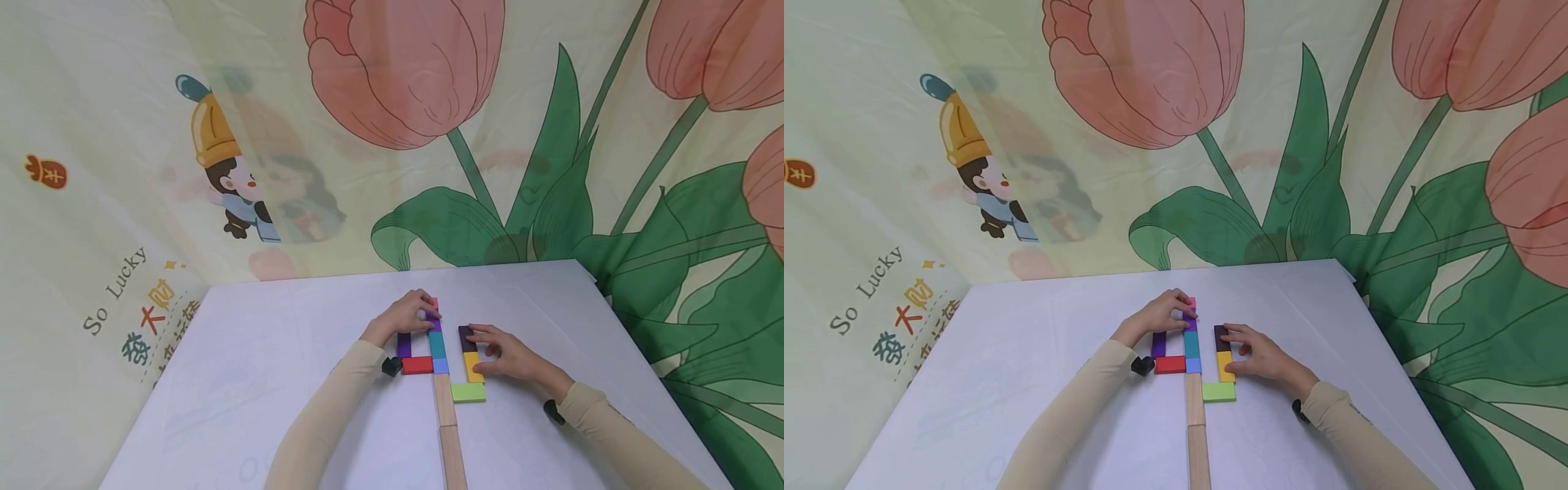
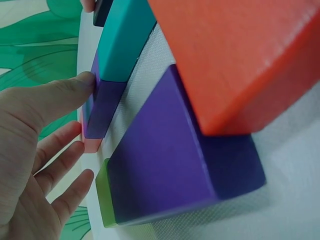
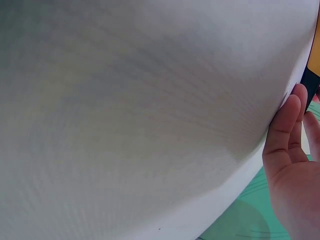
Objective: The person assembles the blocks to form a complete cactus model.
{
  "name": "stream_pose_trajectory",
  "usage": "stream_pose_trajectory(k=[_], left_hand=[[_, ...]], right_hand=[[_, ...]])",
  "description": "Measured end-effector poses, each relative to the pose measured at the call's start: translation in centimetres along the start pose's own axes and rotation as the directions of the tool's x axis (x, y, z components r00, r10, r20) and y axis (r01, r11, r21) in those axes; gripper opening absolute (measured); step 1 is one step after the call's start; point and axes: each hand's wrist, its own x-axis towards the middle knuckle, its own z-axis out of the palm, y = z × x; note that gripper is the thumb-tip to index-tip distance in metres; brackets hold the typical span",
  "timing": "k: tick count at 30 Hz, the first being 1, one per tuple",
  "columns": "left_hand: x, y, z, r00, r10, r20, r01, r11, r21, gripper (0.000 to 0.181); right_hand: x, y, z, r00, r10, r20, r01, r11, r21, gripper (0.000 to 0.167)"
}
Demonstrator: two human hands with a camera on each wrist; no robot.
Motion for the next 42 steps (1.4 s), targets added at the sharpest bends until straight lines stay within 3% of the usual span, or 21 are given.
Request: stream_pose_trajectory(k=[8,12,19,42], left_hand=[[0.01,0.07,-0.13,1.000,0.011,-0.009,-0.011,1.000,0.016,0.027],[0.00,0.19,-0.33,1.000,0.025,-0.018,-0.024,0.998,0.052,0.038],[0.22,0.11,-0.18,1.000,-0.014,-0.007,0.014,0.995,0.098,0.057],[0.10,0.17,0.01,0.999,-0.050,-0.023,0.052,0.991,0.120,0.051]], right_hand=[[-0.02,-0.10,-0.08,1.000,-0.007,0.001,0.007,1.000,-0.005,0.063],[0.00,-0.15,-0.11,1.000,-0.006,-0.001,0.006,1.000,-0.001,0.063],[-0.04,-0.13,-0.06,1.000,-0.009,-0.002,0.009,1.000,-0.001,0.063],[0.03,0.22,0.09,1.000,-0.004,0.000,0.004,1.000,0.000,0.064]])
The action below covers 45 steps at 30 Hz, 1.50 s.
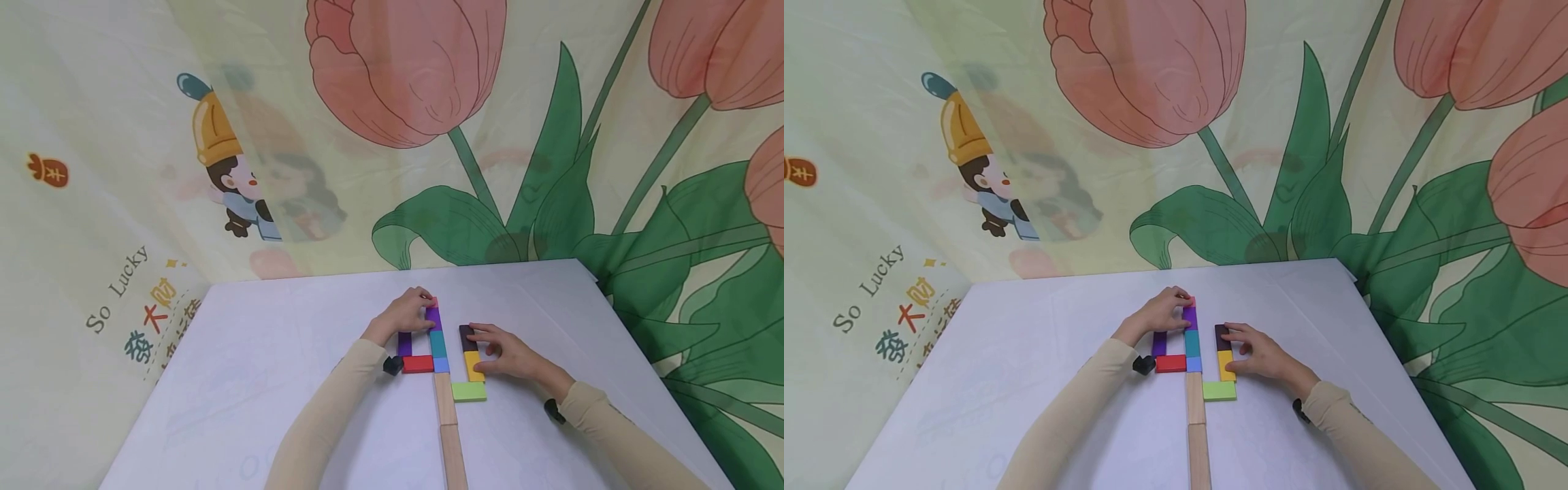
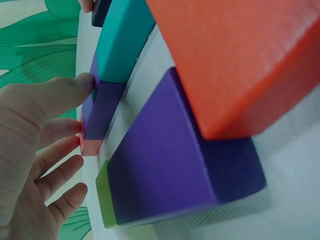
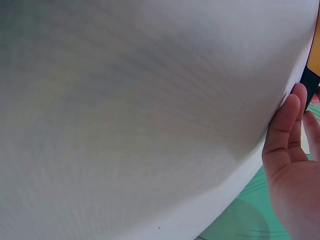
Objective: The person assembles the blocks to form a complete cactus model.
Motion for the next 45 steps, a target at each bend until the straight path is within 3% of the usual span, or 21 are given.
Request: stream_pose_trajectory(k=[11,15,20,28,39,45], left_hand=[[-0.3,0.1,-0.2,1.000,-0.006,-0.022,0.005,0.999,-0.035,0.050],[-0.6,0.4,-0.1,0.999,0.032,-0.036,-0.033,0.999,-0.025,0.046],[-1.2,1.6,-0.1,0.995,0.094,0.016,-0.093,0.995,-0.040,0.047],[-2.4,3.6,0.4,0.993,0.001,0.114,-0.003,1.000,0.022,0.070],[-2.4,3.7,0.7,0.990,-0.014,0.138,0.009,0.999,0.040,0.079],[-2.1,3.2,0.9,0.994,-0.017,0.104,0.012,0.999,0.043,0.085]], right_hand=[[0.1,0.2,-0.1,1.000,-0.007,0.001,0.007,1.000,-0.005,0.063],[0.1,0.2,-0.1,1.000,-0.007,0.006,0.007,1.000,-0.008,0.063],[0.2,0.2,-0.3,1.000,-0.005,0.009,0.005,1.000,-0.011,0.063],[-0.1,0.0,-0.4,1.000,-0.017,0.008,0.017,1.000,-0.012,0.063],[-0.1,0.2,-0.2,1.000,-0.014,0.010,0.014,1.000,-0.009,0.062],[0.0,0.3,-0.1,1.000,-0.017,0.007,0.017,1.000,-0.012,0.063]])
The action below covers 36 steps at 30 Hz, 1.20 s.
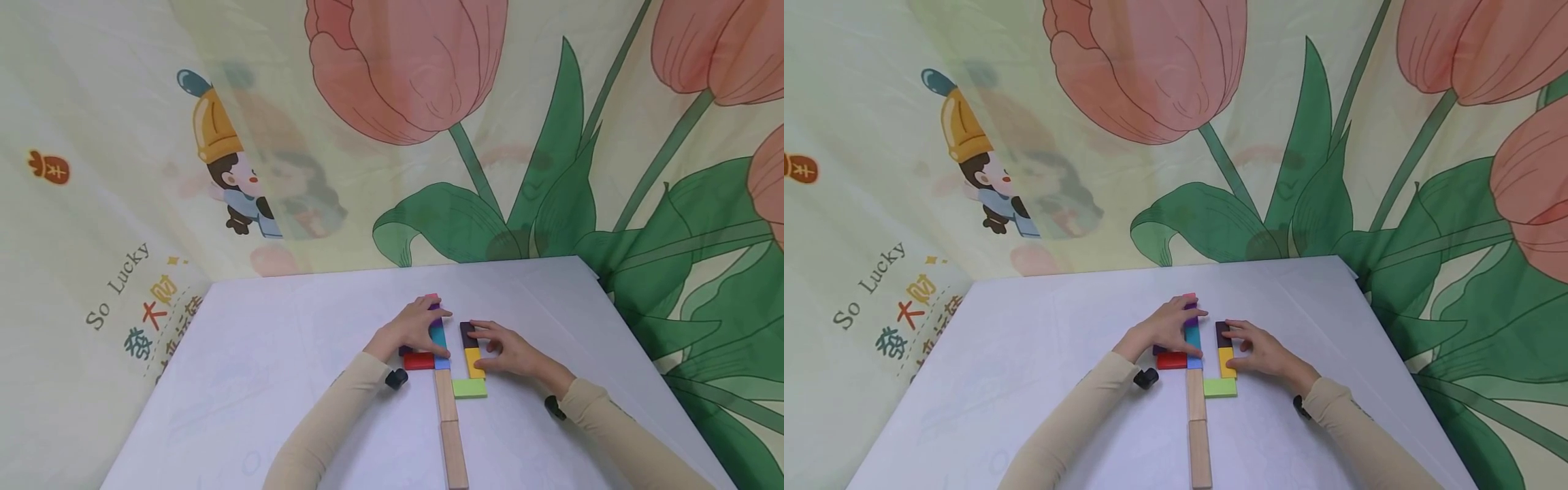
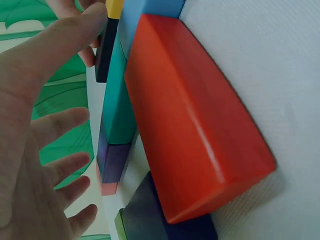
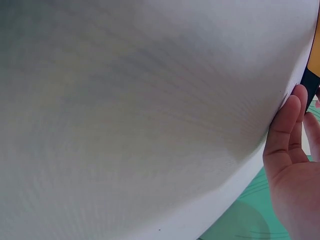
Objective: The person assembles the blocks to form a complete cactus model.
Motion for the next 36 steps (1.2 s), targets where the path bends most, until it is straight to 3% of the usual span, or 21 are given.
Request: stream_pose_trajectory(k=[7,13,36], left_hand=[[0.32,-0.24,0.01,0.996,-0.078,-0.047,0.078,0.997,-0.006,0.090],[0.39,-0.32,0.23,0.991,-0.127,-0.037,0.128,0.992,0.007,0.088],[0.27,-0.61,0.28,0.991,-0.117,-0.067,0.119,0.993,0.019,0.084]], right_hand=[[0.11,-0.11,-0.02,1.000,0.011,-0.002,-0.011,1.000,0.002,0.064],[0.07,-0.23,0.02,1.000,0.010,0.006,-0.010,1.000,0.007,0.063],[0.13,-0.20,0.19,1.000,0.005,0.002,-0.005,1.000,0.015,0.064]])
